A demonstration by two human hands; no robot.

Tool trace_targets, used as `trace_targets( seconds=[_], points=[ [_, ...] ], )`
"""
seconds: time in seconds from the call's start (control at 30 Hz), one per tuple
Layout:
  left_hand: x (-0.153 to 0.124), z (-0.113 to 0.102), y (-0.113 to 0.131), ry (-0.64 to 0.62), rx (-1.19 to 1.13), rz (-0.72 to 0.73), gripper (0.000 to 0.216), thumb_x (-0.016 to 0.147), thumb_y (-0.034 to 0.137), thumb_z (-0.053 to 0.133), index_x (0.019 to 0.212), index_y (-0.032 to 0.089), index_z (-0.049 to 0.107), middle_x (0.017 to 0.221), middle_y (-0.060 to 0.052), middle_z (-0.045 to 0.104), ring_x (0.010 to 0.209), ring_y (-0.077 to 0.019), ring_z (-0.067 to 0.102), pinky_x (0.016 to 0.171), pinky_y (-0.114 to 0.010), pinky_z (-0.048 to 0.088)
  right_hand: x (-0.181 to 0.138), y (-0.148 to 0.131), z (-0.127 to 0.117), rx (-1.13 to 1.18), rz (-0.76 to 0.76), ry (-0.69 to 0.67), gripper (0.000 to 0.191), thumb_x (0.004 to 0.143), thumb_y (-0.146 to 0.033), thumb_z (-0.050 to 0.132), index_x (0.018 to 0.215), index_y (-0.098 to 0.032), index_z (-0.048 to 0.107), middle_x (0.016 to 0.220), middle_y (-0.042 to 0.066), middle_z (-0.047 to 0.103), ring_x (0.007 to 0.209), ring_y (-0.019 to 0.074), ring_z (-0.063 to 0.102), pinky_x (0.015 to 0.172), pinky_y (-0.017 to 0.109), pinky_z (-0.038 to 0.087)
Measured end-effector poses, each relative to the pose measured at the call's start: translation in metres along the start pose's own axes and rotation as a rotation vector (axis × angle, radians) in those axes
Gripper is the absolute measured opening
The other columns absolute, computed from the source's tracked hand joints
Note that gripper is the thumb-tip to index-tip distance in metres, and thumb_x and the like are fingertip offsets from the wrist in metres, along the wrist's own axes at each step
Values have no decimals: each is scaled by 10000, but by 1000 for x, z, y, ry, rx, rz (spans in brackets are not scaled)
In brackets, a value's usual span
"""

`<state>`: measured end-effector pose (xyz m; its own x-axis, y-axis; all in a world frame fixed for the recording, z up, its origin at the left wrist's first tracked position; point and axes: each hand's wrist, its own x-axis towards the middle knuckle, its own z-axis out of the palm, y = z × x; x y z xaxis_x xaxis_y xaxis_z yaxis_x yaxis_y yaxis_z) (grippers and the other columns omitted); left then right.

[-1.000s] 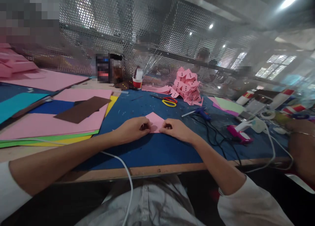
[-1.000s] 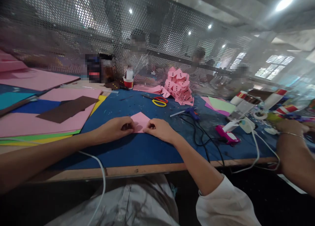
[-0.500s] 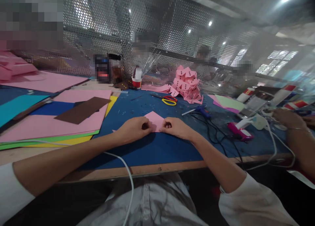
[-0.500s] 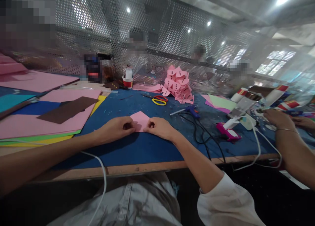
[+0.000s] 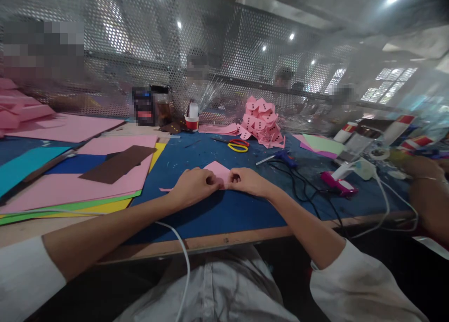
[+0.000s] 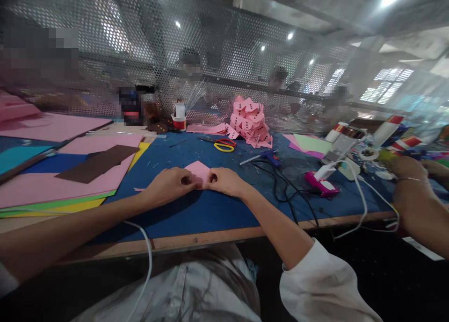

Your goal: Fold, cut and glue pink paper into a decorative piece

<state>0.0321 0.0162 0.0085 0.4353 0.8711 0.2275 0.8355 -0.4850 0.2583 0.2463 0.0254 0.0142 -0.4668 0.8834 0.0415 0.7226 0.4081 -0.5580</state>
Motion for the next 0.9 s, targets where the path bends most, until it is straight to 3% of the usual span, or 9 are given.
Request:
trace_targets(
  seconds=[0.33, 0.9],
  points=[
    [4, 4, -1, -4, -17, 19, 195, 854, 372, 565, 775, 209, 639, 858, -55, 734, 890, -259, 620, 691, -331, 385, 0, 1, 0, 10, -6, 6, 257, 802, -416, 761, 817, -175, 672, 764, -10, 631, 692, 128, 528, 610, 235, 324],
    [4, 7, -6, -15, -14, 67, 238, 880, 395, 531, 751, 208, 601, 819, -54, 694, 855, -251, 592, 690, -336, 346, -7, 0, -7, -11, -33, -30, 121, 844, -288, 713, 897, -180, 696, 843, 13, 686, 750, 145, 584, 637, 242, 350]
  ],
)
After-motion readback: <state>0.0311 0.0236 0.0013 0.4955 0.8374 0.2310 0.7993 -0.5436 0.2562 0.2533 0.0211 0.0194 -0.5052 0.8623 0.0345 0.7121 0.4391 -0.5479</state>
